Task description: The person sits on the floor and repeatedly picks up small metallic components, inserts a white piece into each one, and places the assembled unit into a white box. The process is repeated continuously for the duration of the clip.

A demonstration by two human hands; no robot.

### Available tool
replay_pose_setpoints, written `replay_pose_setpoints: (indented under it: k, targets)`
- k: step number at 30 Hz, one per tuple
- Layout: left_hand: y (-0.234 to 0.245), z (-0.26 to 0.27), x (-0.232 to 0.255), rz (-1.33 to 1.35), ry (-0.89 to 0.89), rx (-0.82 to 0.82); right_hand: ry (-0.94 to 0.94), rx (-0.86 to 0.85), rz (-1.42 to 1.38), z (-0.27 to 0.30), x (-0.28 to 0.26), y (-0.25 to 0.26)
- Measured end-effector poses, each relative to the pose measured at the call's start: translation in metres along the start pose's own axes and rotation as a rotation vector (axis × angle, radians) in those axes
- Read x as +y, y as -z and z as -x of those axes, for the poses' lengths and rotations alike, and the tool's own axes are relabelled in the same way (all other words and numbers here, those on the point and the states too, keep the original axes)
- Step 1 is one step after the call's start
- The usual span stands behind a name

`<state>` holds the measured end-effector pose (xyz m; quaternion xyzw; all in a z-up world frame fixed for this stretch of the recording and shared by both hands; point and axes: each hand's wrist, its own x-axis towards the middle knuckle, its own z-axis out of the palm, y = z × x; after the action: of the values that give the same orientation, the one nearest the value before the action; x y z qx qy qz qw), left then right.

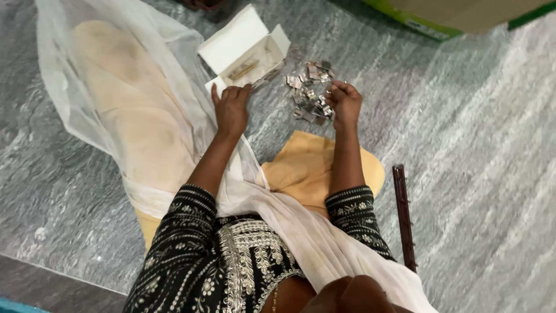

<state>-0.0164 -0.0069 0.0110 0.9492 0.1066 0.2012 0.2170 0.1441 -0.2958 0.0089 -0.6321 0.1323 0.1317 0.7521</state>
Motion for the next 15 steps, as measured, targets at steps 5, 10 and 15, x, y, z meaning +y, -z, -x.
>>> replay_pose_setpoints:
  k: [5, 10, 15]
  targets:
    - [0.022, 0.009, 0.019, -0.062, -0.084, 0.058, 0.040, 0.010, 0.116, 0.000, 0.003, 0.007]
    - [0.023, -0.001, 0.054, 0.147, -0.111, 0.058, 0.038, 0.023, 0.727, 0.001, 0.015, 0.027]
    - [0.006, 0.008, 0.081, 0.344, -0.155, -0.011, 0.265, -0.066, 1.334, -0.010, 0.041, 0.025]
